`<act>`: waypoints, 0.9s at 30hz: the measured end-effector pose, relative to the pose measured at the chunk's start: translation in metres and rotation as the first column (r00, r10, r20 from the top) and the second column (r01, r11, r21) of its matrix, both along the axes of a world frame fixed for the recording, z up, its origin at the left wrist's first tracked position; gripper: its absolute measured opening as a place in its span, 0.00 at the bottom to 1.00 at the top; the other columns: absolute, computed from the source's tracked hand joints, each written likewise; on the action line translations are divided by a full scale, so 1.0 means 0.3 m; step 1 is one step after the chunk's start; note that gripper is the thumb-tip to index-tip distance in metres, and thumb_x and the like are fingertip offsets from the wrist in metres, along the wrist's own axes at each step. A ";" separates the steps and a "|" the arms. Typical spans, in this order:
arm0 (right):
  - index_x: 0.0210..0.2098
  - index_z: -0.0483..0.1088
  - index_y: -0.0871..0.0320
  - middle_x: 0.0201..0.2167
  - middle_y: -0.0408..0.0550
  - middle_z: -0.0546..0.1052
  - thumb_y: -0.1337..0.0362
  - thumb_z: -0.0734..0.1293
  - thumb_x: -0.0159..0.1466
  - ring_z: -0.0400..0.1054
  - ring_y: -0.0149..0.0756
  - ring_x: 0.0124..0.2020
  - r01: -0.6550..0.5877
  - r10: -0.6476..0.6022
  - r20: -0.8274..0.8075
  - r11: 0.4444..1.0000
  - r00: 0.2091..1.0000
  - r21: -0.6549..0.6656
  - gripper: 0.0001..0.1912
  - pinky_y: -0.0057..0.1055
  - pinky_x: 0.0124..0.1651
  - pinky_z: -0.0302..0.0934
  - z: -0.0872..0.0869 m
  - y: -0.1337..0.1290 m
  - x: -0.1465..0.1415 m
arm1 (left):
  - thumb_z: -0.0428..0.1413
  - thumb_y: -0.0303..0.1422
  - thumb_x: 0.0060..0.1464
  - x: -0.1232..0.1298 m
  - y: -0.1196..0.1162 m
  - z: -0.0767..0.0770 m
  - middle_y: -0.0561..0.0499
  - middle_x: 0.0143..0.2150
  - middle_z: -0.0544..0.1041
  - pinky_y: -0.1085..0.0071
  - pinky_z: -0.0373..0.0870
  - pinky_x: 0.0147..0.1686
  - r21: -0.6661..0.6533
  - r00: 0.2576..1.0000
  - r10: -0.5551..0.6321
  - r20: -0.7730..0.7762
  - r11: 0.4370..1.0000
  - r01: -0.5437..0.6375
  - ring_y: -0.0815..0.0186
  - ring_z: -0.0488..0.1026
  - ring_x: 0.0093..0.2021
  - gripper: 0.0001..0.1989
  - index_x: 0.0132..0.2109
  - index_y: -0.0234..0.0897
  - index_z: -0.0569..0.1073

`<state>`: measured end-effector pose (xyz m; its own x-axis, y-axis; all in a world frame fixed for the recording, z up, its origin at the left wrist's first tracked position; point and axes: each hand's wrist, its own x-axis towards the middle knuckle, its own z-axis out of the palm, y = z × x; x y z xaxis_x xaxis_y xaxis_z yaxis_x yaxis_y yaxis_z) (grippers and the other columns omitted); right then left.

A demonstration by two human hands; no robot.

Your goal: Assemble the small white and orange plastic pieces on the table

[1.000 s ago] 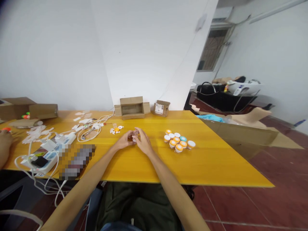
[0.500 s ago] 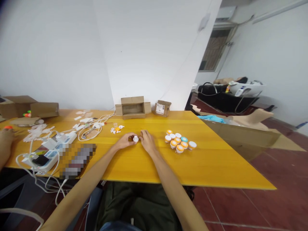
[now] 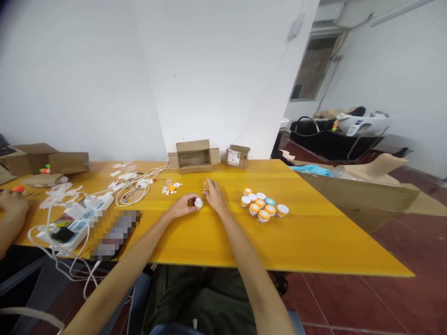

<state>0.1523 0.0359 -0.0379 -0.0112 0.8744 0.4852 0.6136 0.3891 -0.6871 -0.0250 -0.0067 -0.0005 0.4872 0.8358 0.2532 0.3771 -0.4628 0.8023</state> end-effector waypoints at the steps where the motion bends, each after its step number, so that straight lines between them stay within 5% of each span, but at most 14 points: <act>1: 0.58 0.67 0.50 0.51 0.52 0.75 0.72 0.67 0.59 0.74 0.43 0.45 -0.017 0.017 -0.033 1.000 0.999 0.012 0.28 0.44 0.53 0.69 -0.008 -0.005 0.005 | 0.62 0.27 0.44 0.001 -0.001 0.000 0.51 0.37 0.79 0.68 0.71 0.45 -0.005 1.000 -0.001 0.005 1.000 0.001 0.64 0.74 0.39 0.12 0.40 0.36 0.78; 7: 0.55 0.69 0.51 0.51 0.51 0.76 0.65 0.66 0.62 0.74 0.42 0.48 -0.146 0.149 -0.160 0.989 0.976 0.029 0.22 0.44 0.54 0.69 -0.050 -0.122 0.019 | 0.63 0.29 0.45 0.009 0.002 -0.012 0.51 0.38 0.80 0.68 0.71 0.45 -0.039 0.998 -0.015 0.058 0.999 0.017 0.64 0.74 0.39 0.12 0.40 0.36 0.78; 12: 0.45 0.73 0.52 0.43 0.48 0.77 0.63 0.64 0.64 0.74 0.40 0.43 -0.226 0.231 -0.146 0.973 0.962 0.051 0.11 0.40 0.50 0.70 -0.015 -0.200 -0.008 | 0.65 0.33 0.46 0.005 0.012 -0.027 0.50 0.38 0.80 0.66 0.71 0.46 -0.031 0.995 -0.033 0.097 0.999 0.036 0.63 0.75 0.40 0.12 0.40 0.35 0.77; 24: 0.46 0.72 0.52 0.38 0.46 0.79 0.68 0.67 0.60 0.73 0.39 0.38 -0.226 0.228 -0.086 0.973 0.970 0.034 0.14 0.36 0.45 0.68 0.047 -0.183 -0.056 | 0.68 0.35 0.45 -0.003 0.027 -0.055 0.51 0.41 0.77 0.66 0.71 0.46 -0.103 0.957 -0.074 0.282 0.989 0.107 0.64 0.76 0.42 0.23 0.45 0.40 0.66; 27: 0.39 0.73 0.52 0.36 0.46 0.79 0.69 0.67 0.61 0.74 0.39 0.38 -0.205 0.207 -0.030 0.977 0.978 0.052 0.07 0.35 0.44 0.67 0.048 -0.188 -0.054 | 0.68 0.36 0.45 -0.005 0.021 -0.048 0.53 0.40 0.76 0.66 0.71 0.45 -0.124 0.958 -0.072 0.279 0.986 0.110 0.66 0.75 0.40 0.26 0.47 0.41 0.64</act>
